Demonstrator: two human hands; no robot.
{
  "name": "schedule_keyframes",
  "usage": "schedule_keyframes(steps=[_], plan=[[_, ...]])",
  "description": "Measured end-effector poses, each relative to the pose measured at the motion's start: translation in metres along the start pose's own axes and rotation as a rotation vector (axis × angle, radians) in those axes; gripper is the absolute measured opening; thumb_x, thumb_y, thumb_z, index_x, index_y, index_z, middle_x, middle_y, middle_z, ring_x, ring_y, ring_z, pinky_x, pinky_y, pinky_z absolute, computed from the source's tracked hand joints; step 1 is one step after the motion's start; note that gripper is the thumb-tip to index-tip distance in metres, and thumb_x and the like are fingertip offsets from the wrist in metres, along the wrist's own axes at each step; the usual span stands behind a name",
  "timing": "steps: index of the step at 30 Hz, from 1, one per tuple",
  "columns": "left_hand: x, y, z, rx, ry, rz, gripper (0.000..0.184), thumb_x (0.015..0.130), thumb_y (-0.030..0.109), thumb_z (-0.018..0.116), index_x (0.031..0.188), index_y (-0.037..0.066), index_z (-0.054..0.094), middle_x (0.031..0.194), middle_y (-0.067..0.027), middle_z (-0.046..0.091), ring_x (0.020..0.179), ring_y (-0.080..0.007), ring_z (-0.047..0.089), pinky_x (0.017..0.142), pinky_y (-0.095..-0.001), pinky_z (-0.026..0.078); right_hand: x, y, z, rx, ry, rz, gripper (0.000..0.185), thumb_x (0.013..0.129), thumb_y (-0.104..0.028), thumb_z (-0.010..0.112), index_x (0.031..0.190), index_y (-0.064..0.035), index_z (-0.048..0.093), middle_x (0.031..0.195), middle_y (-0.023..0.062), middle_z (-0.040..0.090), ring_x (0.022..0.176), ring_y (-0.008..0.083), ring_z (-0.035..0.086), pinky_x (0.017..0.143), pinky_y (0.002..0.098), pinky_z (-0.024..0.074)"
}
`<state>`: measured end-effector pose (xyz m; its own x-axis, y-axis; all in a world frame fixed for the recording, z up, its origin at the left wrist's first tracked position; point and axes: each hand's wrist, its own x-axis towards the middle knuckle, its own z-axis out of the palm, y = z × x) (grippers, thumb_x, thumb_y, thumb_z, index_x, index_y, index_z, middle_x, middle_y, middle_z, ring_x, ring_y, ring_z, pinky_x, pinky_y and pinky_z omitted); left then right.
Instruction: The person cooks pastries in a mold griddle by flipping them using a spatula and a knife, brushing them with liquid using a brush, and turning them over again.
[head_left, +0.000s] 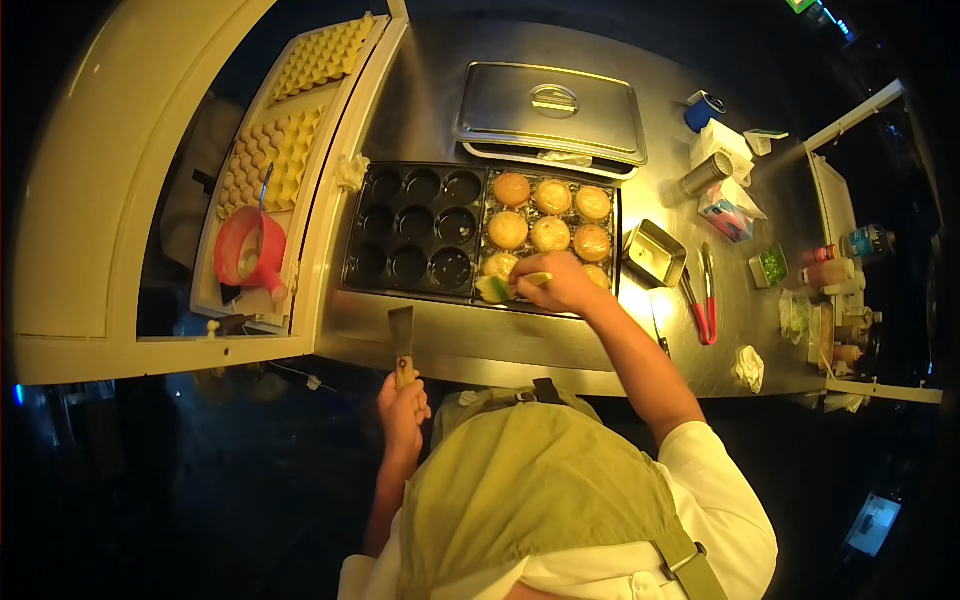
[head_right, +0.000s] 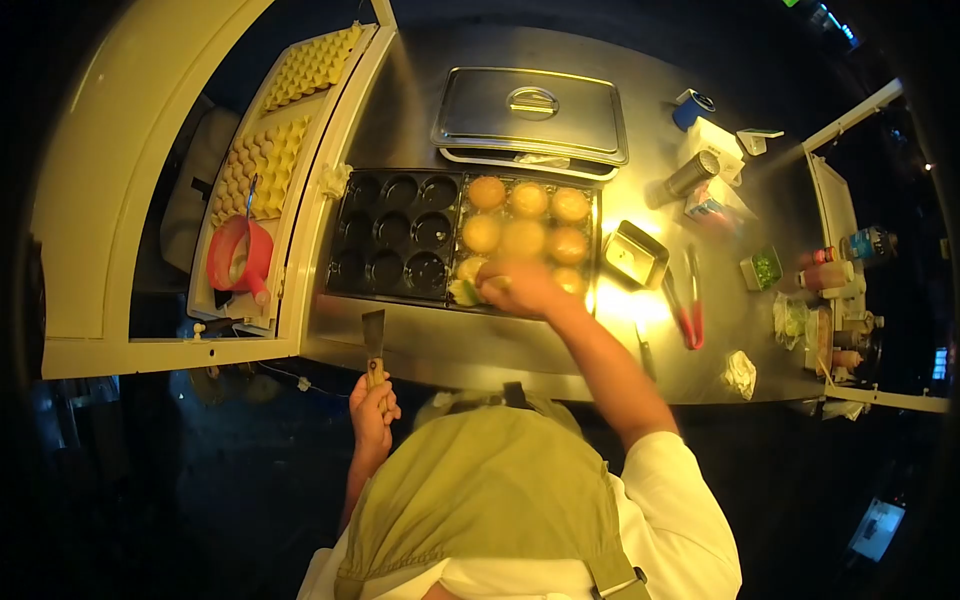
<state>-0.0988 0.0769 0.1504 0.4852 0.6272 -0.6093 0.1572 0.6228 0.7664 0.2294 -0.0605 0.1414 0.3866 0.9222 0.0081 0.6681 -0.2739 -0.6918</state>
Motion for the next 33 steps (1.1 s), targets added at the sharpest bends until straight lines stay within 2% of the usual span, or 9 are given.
schedule_keyframes(steps=[7, 10, 13, 14, 22, 25, 28, 31, 33], plan=[[-0.005, -0.025, -0.026, 0.063, 0.119, -0.032, 0.014, 0.095, 0.005, 0.060, 0.109, 0.003, 0.058, 0.065, -0.0011, 0.052, 0.045, -0.0077, 0.040, 0.045, -0.0258, 0.039, -0.002, 0.006, -0.055, -0.268, 0.148, 0.111, 0.019, 0.086, -0.019, 0.064, 0.088, -0.0051, 0.076, 0.079, 0.0154, 0.073, 0.074, 0.0336, 0.072, 0.069, 0.0413, 0.0570], [-0.005, -0.028, -0.024, 0.050, 0.067, -0.039, 0.015, 0.095, 0.005, 0.061, 0.109, 0.003, 0.058, 0.065, -0.0011, 0.052, 0.044, -0.0078, 0.040, 0.045, -0.0258, 0.039, 0.027, -0.009, -0.049, 0.072, 0.434, 0.165, 0.020, 0.090, -0.019, 0.064, 0.089, -0.0028, 0.076, 0.079, 0.0141, 0.075, 0.067, 0.0266, 0.072, 0.066, 0.0378, 0.0560], [-0.005, -0.018, -0.013, 0.047, 0.011, -0.039, 0.019, 0.092, 0.005, 0.062, 0.110, 0.001, 0.057, 0.071, -0.0025, 0.053, 0.053, -0.0096, 0.050, 0.047, -0.0256, 0.043, 0.063, -0.008, -0.034, 0.468, 0.334, 0.496, 0.023, 0.093, -0.020, 0.064, 0.093, -0.0020, 0.077, 0.080, 0.0124, 0.076, 0.067, 0.0202, 0.072, 0.065, 0.0354, 0.0560], [-0.006, -0.015, -0.010, 0.047, 0.011, -0.038, 0.019, 0.092, 0.005, 0.062, 0.110, 0.001, 0.057, 0.071, -0.0025, 0.053, 0.053, -0.0096, 0.050, 0.047, -0.0256, 0.043, 0.067, 0.019, -0.022, 0.323, 0.366, 0.395, 0.025, 0.095, -0.021, 0.063, 0.096, -0.0013, 0.077, 0.078, 0.0115, 0.075, 0.066, 0.0161, 0.071, 0.063, 0.0338, 0.0559], [-0.001, -0.030, -0.033, 0.081, 0.150, 0.003, 0.015, 0.093, 0.005, 0.062, 0.107, 0.003, 0.059, 0.064, -0.0018, 0.053, 0.045, -0.0074, 0.043, 0.043, -0.0242, 0.038, 0.062, 0.056, -0.037, -0.018, 0.359, 0.628, 0.024, 0.091, -0.019, 0.063, 0.098, -0.0013, 0.078, 0.076, 0.0139, 0.075, 0.064, 0.0186, 0.071, 0.061, 0.0348, 0.0553], [0.000, -0.030, -0.031, 0.106, 0.105, -0.007, 0.015, 0.093, 0.005, 0.062, 0.108, 0.003, 0.059, 0.064, -0.0018, 0.053, 0.045, -0.0073, 0.043, 0.044, -0.0240, 0.039, 0.072, 0.051, -0.024, 0.092, 0.518, 0.207, 0.023, 0.092, -0.017, 0.062, 0.095, -0.0004, 0.077, 0.076, 0.0137, 0.074, 0.061, 0.0185, 0.070, 0.060, 0.0342, 0.0547], [0.000, -0.018, -0.023, 0.076, 0.090, 0.014, 0.015, 0.093, 0.005, 0.062, 0.107, 0.003, 0.058, 0.065, -0.0017, 0.053, 0.046, -0.0074, 0.044, 0.044, -0.0242, 0.039, 0.078, 0.042, -0.030, 0.281, 0.357, 0.568, 0.022, 0.090, -0.017, 0.063, 0.090, 0.0003, 0.076, 0.071, 0.0129, 0.071, 0.059, 0.0212, 0.068, 0.060, 0.0374, 0.0546], [0.002, -0.011, -0.023, 0.050, 0.122, 0.040, 0.015, 0.093, 0.004, 0.062, 0.107, 0.003, 0.058, 0.065, -0.0016, 0.053, 0.046, -0.0075, 0.044, 0.044, -0.0242, 0.039, 0.079, 0.031, -0.053, -0.241, 0.429, 0.497, 0.025, 0.087, -0.020, 0.064, 0.081, 0.0016, 0.076, 0.066, 0.0177, 0.069, 0.059, 0.0234, 0.069, 0.063, 0.0413, 0.0555], [0.007, -0.012, -0.025, 0.045, 0.123, 0.029, 0.015, 0.094, 0.004, 0.062, 0.108, 0.003, 0.058, 0.066, -0.0016, 0.053, 0.046, -0.0076, 0.044, 0.044, -0.0242, 0.039, 0.093, 0.041, -0.050, -0.120, 0.433, 0.455, 0.026, 0.088, -0.020, 0.064, 0.084, 0.0021, 0.076, 0.069, 0.0175, 0.071, 0.061, 0.0240, 0.070, 0.065, 0.0407, 0.0565]])
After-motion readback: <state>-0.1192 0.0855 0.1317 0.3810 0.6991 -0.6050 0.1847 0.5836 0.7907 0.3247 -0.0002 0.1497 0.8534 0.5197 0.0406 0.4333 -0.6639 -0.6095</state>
